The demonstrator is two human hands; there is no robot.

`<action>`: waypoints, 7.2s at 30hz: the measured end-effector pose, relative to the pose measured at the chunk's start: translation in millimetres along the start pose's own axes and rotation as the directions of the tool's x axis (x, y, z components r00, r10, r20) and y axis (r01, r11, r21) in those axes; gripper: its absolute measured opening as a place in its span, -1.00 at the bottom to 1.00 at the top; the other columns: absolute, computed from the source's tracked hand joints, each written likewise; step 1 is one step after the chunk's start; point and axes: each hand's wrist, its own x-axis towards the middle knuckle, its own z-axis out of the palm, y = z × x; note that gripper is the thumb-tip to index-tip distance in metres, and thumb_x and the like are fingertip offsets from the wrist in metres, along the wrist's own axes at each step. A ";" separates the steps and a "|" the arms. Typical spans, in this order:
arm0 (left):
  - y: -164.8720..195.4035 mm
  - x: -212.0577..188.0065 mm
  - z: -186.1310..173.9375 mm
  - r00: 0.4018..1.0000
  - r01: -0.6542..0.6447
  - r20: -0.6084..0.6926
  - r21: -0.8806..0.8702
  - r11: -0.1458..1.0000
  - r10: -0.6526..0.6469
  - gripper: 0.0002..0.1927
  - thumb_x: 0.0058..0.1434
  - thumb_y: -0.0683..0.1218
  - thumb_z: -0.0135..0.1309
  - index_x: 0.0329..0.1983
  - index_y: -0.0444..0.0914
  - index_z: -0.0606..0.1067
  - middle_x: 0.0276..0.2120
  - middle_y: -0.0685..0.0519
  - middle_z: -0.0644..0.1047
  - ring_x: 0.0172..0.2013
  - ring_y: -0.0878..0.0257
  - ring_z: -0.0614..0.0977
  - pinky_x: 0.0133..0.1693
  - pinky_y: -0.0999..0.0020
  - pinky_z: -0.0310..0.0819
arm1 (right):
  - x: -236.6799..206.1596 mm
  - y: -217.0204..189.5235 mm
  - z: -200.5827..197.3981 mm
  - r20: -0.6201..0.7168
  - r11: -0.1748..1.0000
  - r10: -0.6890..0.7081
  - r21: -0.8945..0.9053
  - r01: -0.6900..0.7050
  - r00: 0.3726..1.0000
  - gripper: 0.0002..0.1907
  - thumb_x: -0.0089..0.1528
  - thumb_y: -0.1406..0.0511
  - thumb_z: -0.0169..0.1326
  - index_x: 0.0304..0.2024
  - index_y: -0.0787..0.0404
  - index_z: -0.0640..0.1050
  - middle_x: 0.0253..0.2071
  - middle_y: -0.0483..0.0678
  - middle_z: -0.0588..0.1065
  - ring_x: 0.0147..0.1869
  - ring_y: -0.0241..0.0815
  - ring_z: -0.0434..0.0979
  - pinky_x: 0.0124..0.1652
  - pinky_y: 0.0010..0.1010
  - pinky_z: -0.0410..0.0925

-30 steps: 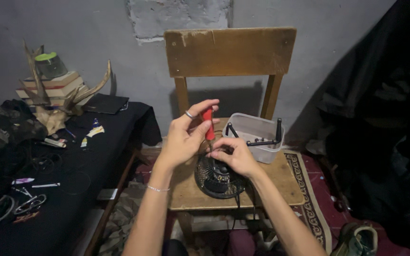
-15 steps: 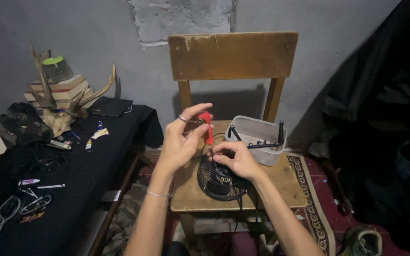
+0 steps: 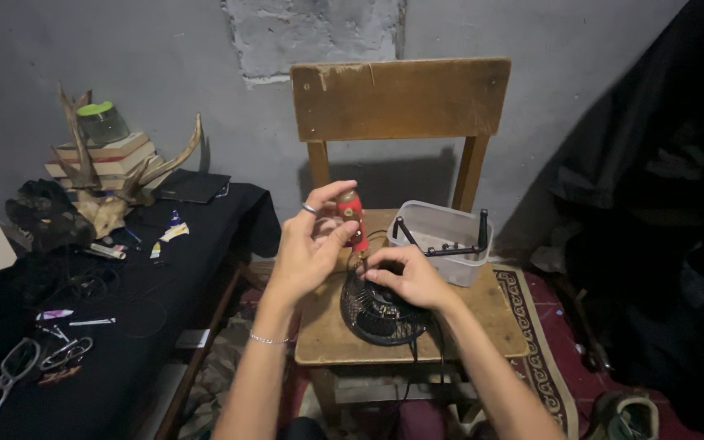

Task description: The person uses a screwdriver to unscrew the rear housing of a small electric desk fan resting on a wooden chair, holding the fan steady with the other hand. They reposition the fan repeatedly to reach different screws and turn the fan over to work on its back panel.

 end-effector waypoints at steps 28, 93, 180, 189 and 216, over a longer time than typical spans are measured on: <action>4.7 1.1 4.1 1.000 0.019 -0.020 -0.047 0.999 -0.020 -0.52 0.25 -0.28 0.25 0.24 -0.25 0.48 -0.21 0.04 0.54 -0.31 0.38 0.59 -0.36 0.43 0.64 | -34.5 -29.5 11.1 -0.103 0.843 -0.254 -0.511 0.168 0.962 -0.81 0.01 0.33 0.33 -0.36 0.23 0.60 -0.05 -0.01 0.53 0.12 -0.01 0.56 0.07 -0.24 0.38; -65.8 -197.3 49.7 0.497 -0.014 -0.480 -0.837 0.547 -0.723 -0.72 0.31 0.04 0.11 0.02 -0.11 0.42 -0.15 0.06 0.57 -0.20 0.26 0.62 -0.23 0.40 0.53 | -136.9 -38.2 71.9 -0.334 0.285 0.413 0.931 0.228 0.847 -0.87 0.28 0.39 0.10 -0.12 0.18 0.52 -0.22 -0.06 0.60 -0.35 -0.33 0.54 -0.15 -0.36 0.47; 20.7 -11.8 55.0 0.997 -0.047 -0.058 0.031 0.998 0.049 -0.49 0.24 -0.28 0.23 0.27 -0.25 0.46 -0.11 -0.02 0.69 -0.15 0.40 0.67 -0.18 0.50 0.63 | -99.5 -8.7 114.5 -0.707 0.776 -0.489 -0.620 -0.116 0.511 -0.69 0.02 0.40 0.37 -0.17 0.19 0.65 -0.20 0.02 0.49 -0.14 -0.01 0.44 -0.17 -0.27 0.34; 15.4 -10.5 51.4 0.997 -0.064 -0.046 -0.080 0.995 0.061 -0.52 0.29 -0.30 0.17 0.29 -0.31 0.43 -0.09 -0.04 0.66 -0.12 0.39 0.65 -0.08 0.49 0.63 | -99.6 -9.8 114.1 -0.715 0.792 -0.471 -0.601 -0.109 0.517 -0.70 0.02 0.41 0.37 -0.18 0.22 0.65 -0.19 0.03 0.49 -0.14 -0.02 0.45 -0.19 -0.29 0.35; 22.8 -4.4 55.0 0.983 -0.121 -0.112 0.187 0.975 0.143 -0.47 0.17 -0.22 0.32 0.22 -0.21 0.48 -0.18 0.00 0.66 -0.29 0.41 0.67 -0.36 0.52 0.60 | -96.9 -20.2 75.6 -0.682 0.797 -0.274 -0.556 -0.237 0.678 0.10 -0.24 0.09 0.53 0.27 0.20 0.31 0.33 0.31 0.18 0.27 0.41 0.32 0.15 0.03 0.26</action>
